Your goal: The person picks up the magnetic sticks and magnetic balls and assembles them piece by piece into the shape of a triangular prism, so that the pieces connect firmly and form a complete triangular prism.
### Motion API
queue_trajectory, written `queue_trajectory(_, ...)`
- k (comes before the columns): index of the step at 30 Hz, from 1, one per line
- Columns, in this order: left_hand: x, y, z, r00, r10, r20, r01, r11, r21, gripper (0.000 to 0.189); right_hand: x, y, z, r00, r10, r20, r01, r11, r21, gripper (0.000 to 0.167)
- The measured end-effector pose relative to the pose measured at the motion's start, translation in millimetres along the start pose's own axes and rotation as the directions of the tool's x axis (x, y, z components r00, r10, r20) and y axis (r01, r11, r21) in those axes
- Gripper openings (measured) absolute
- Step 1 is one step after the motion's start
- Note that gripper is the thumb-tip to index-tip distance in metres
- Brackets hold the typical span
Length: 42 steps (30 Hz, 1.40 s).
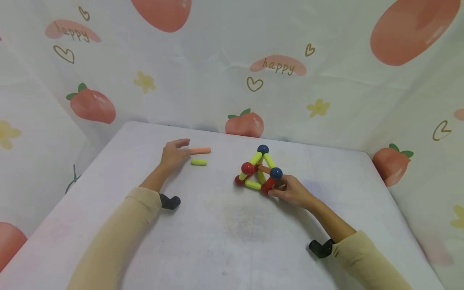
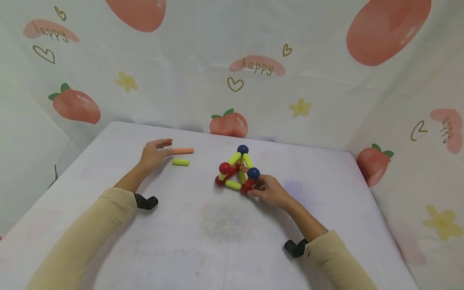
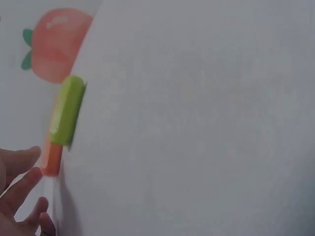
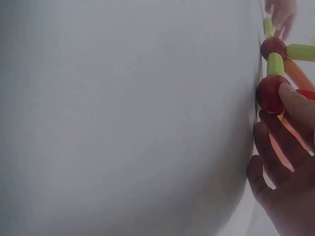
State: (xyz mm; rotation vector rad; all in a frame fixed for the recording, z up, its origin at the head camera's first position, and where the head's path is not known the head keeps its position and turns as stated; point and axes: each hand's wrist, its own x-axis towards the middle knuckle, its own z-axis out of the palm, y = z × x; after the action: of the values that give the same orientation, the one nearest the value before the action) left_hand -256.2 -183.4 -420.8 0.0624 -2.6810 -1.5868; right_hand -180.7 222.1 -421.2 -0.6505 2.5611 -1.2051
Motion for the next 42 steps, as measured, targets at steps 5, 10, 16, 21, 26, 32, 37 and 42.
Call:
queue_trajectory(5, 3.1, -9.1, -5.1, 1.0, 0.0, -0.01, 0.001, 0.997, 0.074, 0.053, 0.6, -1, 0, 1.0, -0.014, 0.001, 0.014, 1.0, 0.003, 0.038)
queue_trajectory(10, 4.6, -11.3, -4.8, 0.999, 0.029, -0.044, -0.024, 0.995, 0.098, 0.051, 0.9, -2, 1, 1.0, 0.01, 0.003, -0.01, 1.0, 0.009, 0.037)
queue_trajectory(16, 2.4, -10.3, -4.4, 0.997, 0.027, -0.073, -0.026, 1.0, 0.015, 0.047, 1.0, -3, 2, 1.0, 0.005, -0.005, -0.005, 1.0, -0.001, 0.037)
queue_trajectory(21, -4.5, -1.6, -8.7, 0.996, 0.047, -0.073, -0.054, 0.993, -0.1, 0.049, 0.4, -4, 2, 1.0, 0.014, -0.005, -0.014, 1.0, 0.007, 0.039)
queue_trajectory(26, -17.7, 8.9, -12.0, 0.993, 0.096, 0.067, -0.087, 0.987, -0.134, 0.054, -1.0, -4, 1, 1.0, 0.024, -0.003, -0.024, 1.0, 0.014, 0.04)
queue_trajectory(32, -37.6, 22.3, -3.6, 0.954, 0.154, 0.257, -0.115, 0.981, -0.159, 0.053, -1.6, -4, 1, 1.0, 0.026, -0.004, -0.026, 1.0, 0.01, 0.04)
queue_trajectory(37, -52.5, 35.4, 10.3, 0.905, 0.193, 0.38, -0.122, 0.972, -0.203, 0.056, -1.4, -2, 2, 1.0, 0.013, -0.004, -0.013, 1.0, 0.01, 0.041)
queue_trajectory(42, -64.3, 46.3, 35.3, 0.885, 0.222, 0.409, -0.138, 0.964, -0.226, 0.054, -1.4, -2, 2, 1.0, 0.007, -0.004, -0.007, 1.0, 0.016, 0.039)
